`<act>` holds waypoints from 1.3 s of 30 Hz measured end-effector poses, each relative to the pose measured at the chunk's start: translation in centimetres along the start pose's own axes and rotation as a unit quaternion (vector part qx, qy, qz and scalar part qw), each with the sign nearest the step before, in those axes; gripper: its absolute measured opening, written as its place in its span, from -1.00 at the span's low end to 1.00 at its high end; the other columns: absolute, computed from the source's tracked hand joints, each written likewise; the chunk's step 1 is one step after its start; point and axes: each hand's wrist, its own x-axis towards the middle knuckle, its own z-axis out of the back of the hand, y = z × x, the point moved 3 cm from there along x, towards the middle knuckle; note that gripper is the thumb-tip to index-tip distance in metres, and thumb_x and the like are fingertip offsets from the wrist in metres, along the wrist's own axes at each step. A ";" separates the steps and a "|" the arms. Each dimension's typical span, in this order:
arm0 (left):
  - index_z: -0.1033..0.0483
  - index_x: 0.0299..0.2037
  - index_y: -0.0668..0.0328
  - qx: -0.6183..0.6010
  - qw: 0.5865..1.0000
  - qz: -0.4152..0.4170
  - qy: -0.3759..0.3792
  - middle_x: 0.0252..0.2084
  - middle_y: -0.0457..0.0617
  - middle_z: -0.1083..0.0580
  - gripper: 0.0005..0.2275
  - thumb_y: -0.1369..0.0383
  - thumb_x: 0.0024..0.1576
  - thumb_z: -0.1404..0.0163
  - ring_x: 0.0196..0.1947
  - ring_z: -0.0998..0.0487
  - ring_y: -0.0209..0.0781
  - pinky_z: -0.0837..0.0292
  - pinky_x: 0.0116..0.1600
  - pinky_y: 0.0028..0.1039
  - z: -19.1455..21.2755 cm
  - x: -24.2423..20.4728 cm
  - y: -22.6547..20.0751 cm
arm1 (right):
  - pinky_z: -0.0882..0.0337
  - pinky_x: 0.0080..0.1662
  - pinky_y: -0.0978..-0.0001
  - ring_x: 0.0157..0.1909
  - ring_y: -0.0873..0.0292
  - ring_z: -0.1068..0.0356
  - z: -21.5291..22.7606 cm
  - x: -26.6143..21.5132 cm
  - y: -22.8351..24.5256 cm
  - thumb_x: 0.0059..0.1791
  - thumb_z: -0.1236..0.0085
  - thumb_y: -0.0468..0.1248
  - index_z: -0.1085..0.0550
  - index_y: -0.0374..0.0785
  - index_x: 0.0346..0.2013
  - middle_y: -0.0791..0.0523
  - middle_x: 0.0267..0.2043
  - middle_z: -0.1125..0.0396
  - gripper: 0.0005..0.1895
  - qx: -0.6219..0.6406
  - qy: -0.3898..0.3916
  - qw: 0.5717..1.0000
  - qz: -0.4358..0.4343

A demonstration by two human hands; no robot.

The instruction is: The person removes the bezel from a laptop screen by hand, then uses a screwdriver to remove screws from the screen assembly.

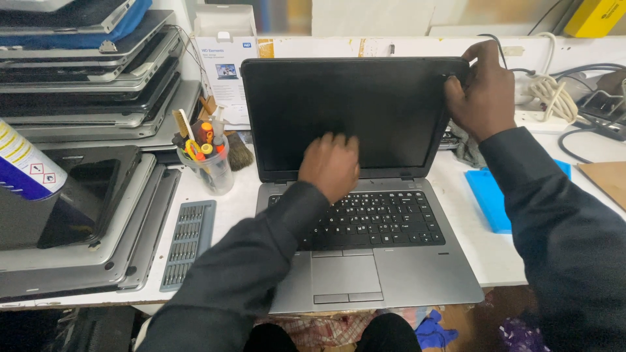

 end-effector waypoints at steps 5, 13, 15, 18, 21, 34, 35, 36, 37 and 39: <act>-0.45 0.00 0.29 -0.006 0.965 -0.137 -0.222 -0.04 0.12 -0.40 -0.66 0.51 -0.02 -0.11 -0.02 -0.38 0.08 -0.36 0.02 -0.18 6.4 8.5 -1.2 | -0.10 -0.38 -0.07 -0.51 -0.23 -0.21 0.3 0.5 -0.4 0.03 -0.02 -0.43 -0.15 -0.33 0.03 -0.07 -0.46 -0.22 -0.67 -0.005 0.041 0.999 0.017; -0.50 -0.07 0.11 0.044 0.960 -0.156 -0.226 -0.14 -0.05 -0.47 -0.62 0.20 0.00 -0.33 -0.19 -0.49 -0.07 -0.42 -0.16 -0.22 1.5 15.8 -1.0 | -0.08 -0.40 -0.10 -0.50 -0.30 -0.22 -0.3 0.8 -1.1 0.02 0.01 -0.43 -0.16 -0.35 0.03 -0.13 -0.49 -0.24 -0.68 -0.019 0.059 0.998 0.007; -0.55 -0.29 0.05 0.059 0.953 -0.161 -0.250 -0.36 -0.07 -0.47 -0.92 0.32 0.10 -0.16 -0.38 -0.49 -0.06 -0.41 -0.34 -0.20 1.2 16.8 -1.3 | -0.03 -0.40 -0.07 -0.54 -0.29 -0.16 -0.3 0.9 -1.3 -0.01 0.03 -0.44 -0.17 -0.36 0.02 -0.10 -0.53 -0.18 -0.67 -0.008 0.057 0.998 0.007; -0.51 -0.39 0.02 0.121 0.944 -0.174 -0.252 -0.48 -0.08 -0.43 -0.92 0.49 0.07 -0.01 -0.55 -0.47 -0.06 -0.38 -0.48 -0.22 0.8 17.5 -1.5 | -0.12 -0.32 -0.16 -0.44 -0.42 -0.25 -0.1 0.7 -0.5 -0.03 0.07 -0.44 -0.22 -0.32 0.07 -0.14 -0.42 -0.27 -0.64 -0.015 0.059 0.997 0.043; -0.52 -0.40 0.10 0.101 0.951 -0.189 -0.223 -0.51 -0.02 -0.45 -0.91 0.52 0.07 -0.02 -0.60 -0.49 -0.01 -0.39 -0.57 -0.19 1.0 17.9 -1.5 | -0.09 -0.33 -0.10 -0.47 -0.33 -0.22 0.8 0.6 0.9 -0.02 0.06 -0.42 -0.18 -0.29 0.11 -0.08 -0.43 -0.25 -0.60 0.013 0.061 0.998 0.018; -0.39 -0.32 0.09 0.201 0.900 -0.175 -0.346 -0.50 -0.07 -0.38 -0.97 0.47 0.12 0.06 -0.60 -0.38 -0.20 -0.29 -0.54 -0.38 1.4 15.8 -2.4 | -0.24 -0.20 -0.08 -0.11 -0.24 -0.26 -0.1 0.9 0.5 -0.15 -0.03 -0.52 -0.30 -0.39 -0.03 -0.14 -0.10 -0.25 -0.61 -0.041 0.017 0.991 0.123; -0.37 -0.29 0.08 0.207 0.894 -0.153 -0.367 -0.46 -0.08 -0.37 -0.97 0.45 0.15 0.08 -0.53 -0.38 -0.19 -0.33 -0.43 -0.39 2.1 15.1 -2.6 | -0.24 -0.18 -0.10 -0.10 -0.25 -0.25 -0.1 0.8 0.4 -0.15 -0.02 -0.50 -0.30 -0.40 -0.04 -0.14 -0.11 -0.23 -0.62 -0.044 0.015 0.991 0.129; -0.36 -0.25 0.07 0.213 0.887 -0.130 -0.388 -0.41 -0.09 -0.36 -0.98 0.44 0.19 0.09 -0.45 -0.39 -0.18 -0.37 -0.32 -0.40 2.9 14.3 -2.7 | -0.25 -0.17 -0.11 -0.09 -0.26 -0.24 -0.1 0.7 0.4 -0.15 -0.01 -0.49 -0.30 -0.41 -0.05 -0.14 -0.12 -0.22 -0.63 -0.046 0.014 0.990 0.135; -0.36 -0.25 0.07 0.214 0.888 -0.130 -0.386 -0.41 -0.09 -0.36 -0.98 0.44 0.19 0.09 -0.45 -0.39 -0.18 -0.37 -0.32 -0.40 3.2 14.0 -2.9 | -0.25 -0.17 -0.11 -0.09 -0.26 -0.24 -0.2 0.7 0.4 -0.15 -0.01 -0.49 -0.30 -0.41 -0.05 -0.14 -0.12 -0.22 -0.63 -0.044 0.014 0.990 0.135; -0.34 -0.26 0.06 0.231 0.884 -0.087 -0.397 -0.36 -0.05 -0.33 -0.96 0.43 0.17 0.06 -0.36 -0.35 -0.12 -0.37 -0.28 -0.38 3.9 13.5 -3.3 | -0.27 -0.15 -0.11 -0.09 -0.26 -0.24 -0.2 0.6 0.3 -0.15 0.00 -0.48 -0.31 -0.42 -0.03 -0.15 -0.11 -0.21 -0.62 -0.048 0.006 0.989 0.138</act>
